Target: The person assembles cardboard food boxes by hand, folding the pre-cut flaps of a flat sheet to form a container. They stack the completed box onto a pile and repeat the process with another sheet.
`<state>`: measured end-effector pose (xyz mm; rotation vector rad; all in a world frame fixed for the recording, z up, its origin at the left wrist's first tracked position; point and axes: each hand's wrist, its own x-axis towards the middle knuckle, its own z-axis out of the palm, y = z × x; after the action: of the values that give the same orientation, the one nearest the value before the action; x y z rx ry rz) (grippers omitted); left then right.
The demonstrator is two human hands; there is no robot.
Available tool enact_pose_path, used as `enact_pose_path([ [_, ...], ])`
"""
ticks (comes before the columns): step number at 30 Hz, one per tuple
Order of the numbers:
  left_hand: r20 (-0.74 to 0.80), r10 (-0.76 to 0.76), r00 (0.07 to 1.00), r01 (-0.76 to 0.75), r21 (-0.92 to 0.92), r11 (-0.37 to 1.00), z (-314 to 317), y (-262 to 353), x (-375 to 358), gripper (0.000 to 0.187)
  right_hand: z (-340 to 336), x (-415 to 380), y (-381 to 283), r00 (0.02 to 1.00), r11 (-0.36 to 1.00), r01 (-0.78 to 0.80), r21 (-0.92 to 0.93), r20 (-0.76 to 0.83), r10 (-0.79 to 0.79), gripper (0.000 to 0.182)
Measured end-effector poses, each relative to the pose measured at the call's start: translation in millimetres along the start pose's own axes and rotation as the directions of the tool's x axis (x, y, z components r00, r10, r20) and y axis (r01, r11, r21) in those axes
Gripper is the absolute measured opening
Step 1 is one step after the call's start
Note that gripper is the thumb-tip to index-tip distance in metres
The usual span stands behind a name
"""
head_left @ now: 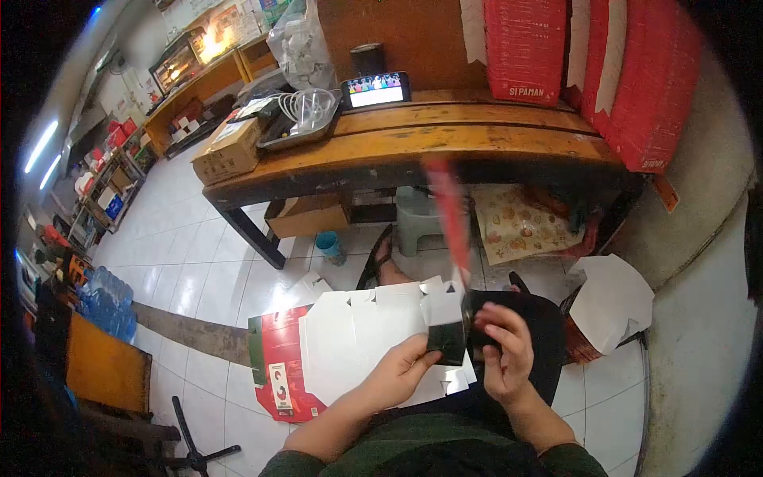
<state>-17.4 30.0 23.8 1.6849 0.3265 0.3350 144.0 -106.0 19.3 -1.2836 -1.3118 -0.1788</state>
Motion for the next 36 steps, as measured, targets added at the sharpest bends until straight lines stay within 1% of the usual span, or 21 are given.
enact_pose_path([
  [1,0.031,0.010,0.999,-0.014,0.108,0.994,-3.9,-0.4,0.4,0.021,-0.3,-0.6,3.2,0.998,0.999,-0.015,0.047,-0.057,0.018,0.034],
  [2,0.066,0.019,0.998,-0.032,0.214,0.976,-6.1,-0.9,0.7,0.020,-5.7,2.1,6.1,1.000,0.992,0.024,-0.125,-0.007,-0.025,0.037],
  [3,0.076,0.020,0.997,-0.040,0.272,0.961,-7.1,-1.2,0.7,0.021,-5.7,3.2,12.4,0.997,0.989,-0.063,-0.131,-0.054,0.057,0.038],
  [4,0.086,0.022,0.996,-0.050,0.329,0.943,-7.8,-1.2,0.9,0.021,-2.9,6.2,14.5,0.969,0.982,-0.181,-0.044,-0.180,0.171,0.038],
  [5,0.096,0.025,0.995,-0.060,0.385,0.921,-8.0,-1.1,1.5,0.022,0.0,8.1,16.2,0.913,0.958,-0.283,0.057,-0.292,0.287,0.039],
  [8,-0.111,-0.133,0.985,0.146,0.124,0.981,5.4,12.4,1.7,0.027,-8.2,-2.4,36.0,0.949,0.944,-0.316,-0.099,-0.008,0.317,0.045],
  [9,-0.110,-0.096,0.989,0.115,0.190,0.975,3.9,9.8,2.2,0.028,-9.6,-2.6,34.3,0.944,0.946,-0.311,-0.091,0.085,0.319,0.046],
  [11,-0.101,-0.026,0.995,0.057,0.319,0.946,-0.1,0.7,2.3,0.030,-7.0,-6.5,39.0,0.944,0.951,-0.308,-0.005,0.121,0.306,0.042],
  [14,-0.064,0.078,0.995,-0.043,0.433,0.900,-2.0,-1.7,2.6,0.036,-7.7,-3.0,38.5,0.946,0.942,-0.322,0.096,0.064,0.316,0.038],
  [17,-0.078,0.028,0.997,0.012,0.474,0.880,-0.5,2.7,3.5,0.040,-10.3,3.2,39.1,0.949,0.964,-0.267,-0.004,0.175,0.263,0.037],
  [20,-0.069,0.082,0.994,-0.044,0.432,0.901,3.1,-4.5,4.3,0.043,-4.4,6.2,33.9,0.947,0.966,-0.216,-0.144,0.208,0.243,0.036],
  [22,-0.057,0.075,0.996,-0.045,0.412,0.910,4.1,-1.1,3.9,0.042,5.7,-3.0,39.8,0.971,0.956,-0.237,-0.173,-0.026,0.236,0.035],
  [23,-0.050,0.070,0.996,-0.044,0.402,0.915,4.4,1.1,3.4,0.042,10.3,-7.1,41.0,0.963,0.950,-0.251,-0.185,-0.143,0.227,0.034],
  [24,-0.049,0.074,0.996,-0.046,0.427,0.903,4.4,3.2,3.5,0.043,11.1,-6.0,34.7,0.959,0.938,-0.250,-0.242,-0.196,0.205,0.032],
  [26,-0.049,0.081,0.996,-0.048,0.478,0.877,3.6,6.4,3.7,0.044,5.7,-1.3,33.7,0.975,0.963,-0.213,-0.166,0.021,0.220,0.031],
  [27,-0.046,0.087,0.995,-0.057,0.451,0.891,3.7,3.8,3.1,0.044,2.7,1.9,33.3,0.968,0.972,-0.202,-0.124,0.128,0.217,0.030],
  [29,-0.035,0.099,0.995,-0.077,0.394,0.916,5.5,-3.9,1.2,0.043,-4.5,8.1,29.3,0.934,0.970,-0.243,-0.010,0.266,0.237,0.028],
  [31,-0.028,0.068,0.997,-0.050,0.414,0.909,7.6,-4.9,0.1,0.043,-10.3,12.3,28.0,0.894,0.957,-0.270,0.103,0.396,0.209,0.027],
  [32,-0.026,0.051,0.998,-0.035,0.424,0.905,8.1,-4.8,-0.4,0.043,-8.8,14.7,23.8,0.899,0.971,-0.230,0.069,0.397,0.185,0.026],
  [34,-0.035,0.061,0.998,-0.042,0.396,0.917,8.4,-3.0,0.1,0.043,-1.1,7.5,26.2,0.947,0.973,-0.229,-0.035,0.222,0.231,0.027],
  [36,-0.036,0.083,0.996,-0.063,0.393,0.917,8.6,-0.1,-0.5,0.043,3.5,4.0,23.0,0.964,0.954,-0.250,-0.166,0.046,0.261,0.025],
])
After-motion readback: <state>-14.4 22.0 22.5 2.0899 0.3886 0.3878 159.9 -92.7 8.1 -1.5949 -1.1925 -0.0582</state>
